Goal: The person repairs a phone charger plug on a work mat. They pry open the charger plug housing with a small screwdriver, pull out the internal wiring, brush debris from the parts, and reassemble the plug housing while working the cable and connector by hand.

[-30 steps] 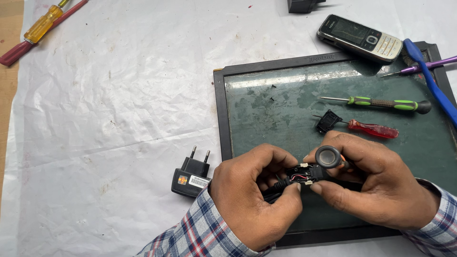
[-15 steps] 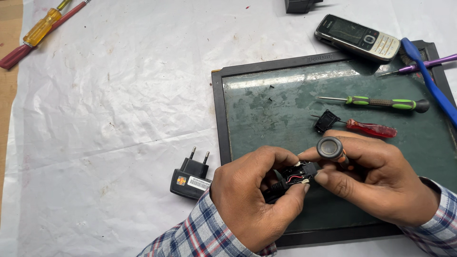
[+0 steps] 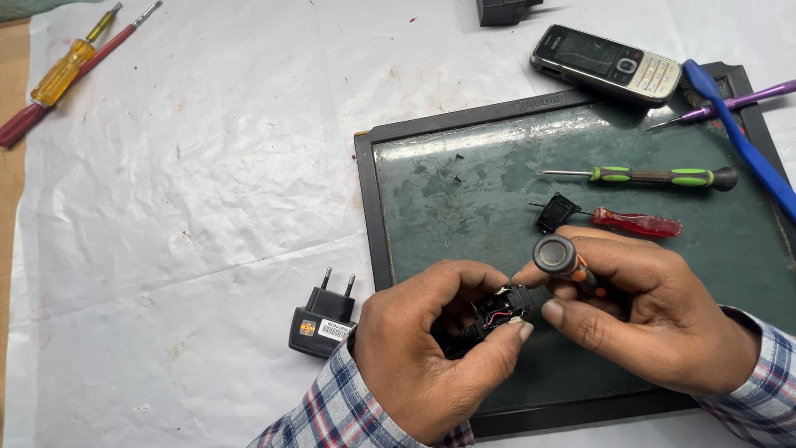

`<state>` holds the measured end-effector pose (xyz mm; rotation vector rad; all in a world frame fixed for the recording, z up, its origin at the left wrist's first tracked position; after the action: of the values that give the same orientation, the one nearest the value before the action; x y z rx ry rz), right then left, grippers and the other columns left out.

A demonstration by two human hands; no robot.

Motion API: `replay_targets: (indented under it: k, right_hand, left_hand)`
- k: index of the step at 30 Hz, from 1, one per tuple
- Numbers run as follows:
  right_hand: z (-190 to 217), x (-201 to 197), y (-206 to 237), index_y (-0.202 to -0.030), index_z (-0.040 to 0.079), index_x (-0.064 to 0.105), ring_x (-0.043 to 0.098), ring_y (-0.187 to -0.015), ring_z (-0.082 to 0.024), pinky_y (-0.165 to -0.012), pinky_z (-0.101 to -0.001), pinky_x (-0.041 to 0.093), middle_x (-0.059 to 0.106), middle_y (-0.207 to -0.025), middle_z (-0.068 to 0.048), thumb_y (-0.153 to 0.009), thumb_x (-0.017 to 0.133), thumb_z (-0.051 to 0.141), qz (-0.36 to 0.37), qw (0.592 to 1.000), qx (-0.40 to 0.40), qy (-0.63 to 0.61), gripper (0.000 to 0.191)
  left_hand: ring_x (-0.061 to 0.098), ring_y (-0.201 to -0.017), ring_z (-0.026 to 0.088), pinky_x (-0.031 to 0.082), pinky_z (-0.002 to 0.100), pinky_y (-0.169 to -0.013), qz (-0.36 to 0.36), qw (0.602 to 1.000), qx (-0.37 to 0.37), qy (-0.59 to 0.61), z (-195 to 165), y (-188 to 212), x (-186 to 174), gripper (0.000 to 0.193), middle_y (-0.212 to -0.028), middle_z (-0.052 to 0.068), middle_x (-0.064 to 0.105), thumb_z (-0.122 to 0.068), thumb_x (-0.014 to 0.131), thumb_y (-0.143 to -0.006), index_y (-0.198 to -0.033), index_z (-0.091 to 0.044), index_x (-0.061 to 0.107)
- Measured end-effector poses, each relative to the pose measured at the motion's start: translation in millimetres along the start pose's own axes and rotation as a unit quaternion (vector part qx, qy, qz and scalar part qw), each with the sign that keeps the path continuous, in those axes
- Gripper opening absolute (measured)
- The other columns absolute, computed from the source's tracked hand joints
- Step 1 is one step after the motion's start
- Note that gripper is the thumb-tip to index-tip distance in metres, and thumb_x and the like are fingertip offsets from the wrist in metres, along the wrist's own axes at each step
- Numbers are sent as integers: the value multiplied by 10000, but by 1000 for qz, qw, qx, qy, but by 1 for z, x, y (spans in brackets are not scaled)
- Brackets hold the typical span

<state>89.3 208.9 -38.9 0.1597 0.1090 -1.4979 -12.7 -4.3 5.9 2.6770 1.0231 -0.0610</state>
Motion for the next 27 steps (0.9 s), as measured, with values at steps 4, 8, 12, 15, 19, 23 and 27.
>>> replay_targets:
  k: [4,8,12,15,19,23,27]
  right_hand:
    - [-2,1,1,-1206,6,744,535,-742,-49,-582,-202,453,615,-954,-11,-915,731,35,-4,1000,12,-14,293]
    - [-2,1,1,-1213,14,753,522,-738,-47,-582,-198,440,594,-925,-1,-923,737,47,1,1000,19,-5,292]
    - [-2,1,1,-1222,31,710,462,-740,-53,-565,-195,411,582,-901,4,-928,748,59,4,1000,24,-7,298]
    - [-2,1,0,-1219,34,710,455,-730,-48,-550,-194,400,581,-899,6,-924,752,64,5,1000,23,-6,299]
    - [-2,2,0,-1215,22,739,490,-713,-40,-546,-193,402,586,-897,6,-921,746,63,5,1000,19,-11,297]
    - [-2,2,-1,-1222,23,737,453,-730,-48,-545,-194,393,577,-888,6,-922,748,69,6,1000,10,-4,304]
    - [-3,2,0,-1222,13,749,445,-726,-52,-531,-198,392,566,-888,0,-919,747,72,5,1000,13,-7,309]
  left_hand:
    - [750,-707,73,617,227,-630,11,1000,2,15,0,0,-1,288,-803,47,769,-182,764,-853,-1076,-8,711]
    - [753,-717,65,619,223,-635,9,1000,0,17,1,1,-1,296,-818,46,776,-180,762,-859,-1095,-6,719]
    - [739,-736,51,605,211,-654,9,1000,21,9,1,3,0,285,-837,40,784,-173,759,-880,-1109,-4,735]
    - [732,-720,48,593,209,-633,-5,1000,20,5,3,4,1,287,-832,36,789,-171,765,-864,-1098,-8,739]
    - [748,-751,52,603,208,-665,-9,999,40,-4,3,5,0,287,-861,40,798,-166,767,-871,-1108,-6,739]
    - [762,-761,62,612,210,-674,-13,999,43,0,4,5,0,296,-866,52,804,-163,777,-862,-1108,-2,741]
    - [773,-755,70,620,212,-667,-13,999,38,-8,6,4,2,314,-856,63,805,-152,778,-836,-1107,1,735]
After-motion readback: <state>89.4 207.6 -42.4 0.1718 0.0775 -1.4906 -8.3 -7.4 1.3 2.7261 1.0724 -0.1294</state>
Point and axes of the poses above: each hand's wrist, its own y-axis away from the middle knuckle, its own x-axis out of the palm, z = x × y, the point moved 2 cm from there along -y, towards the middle knuckle
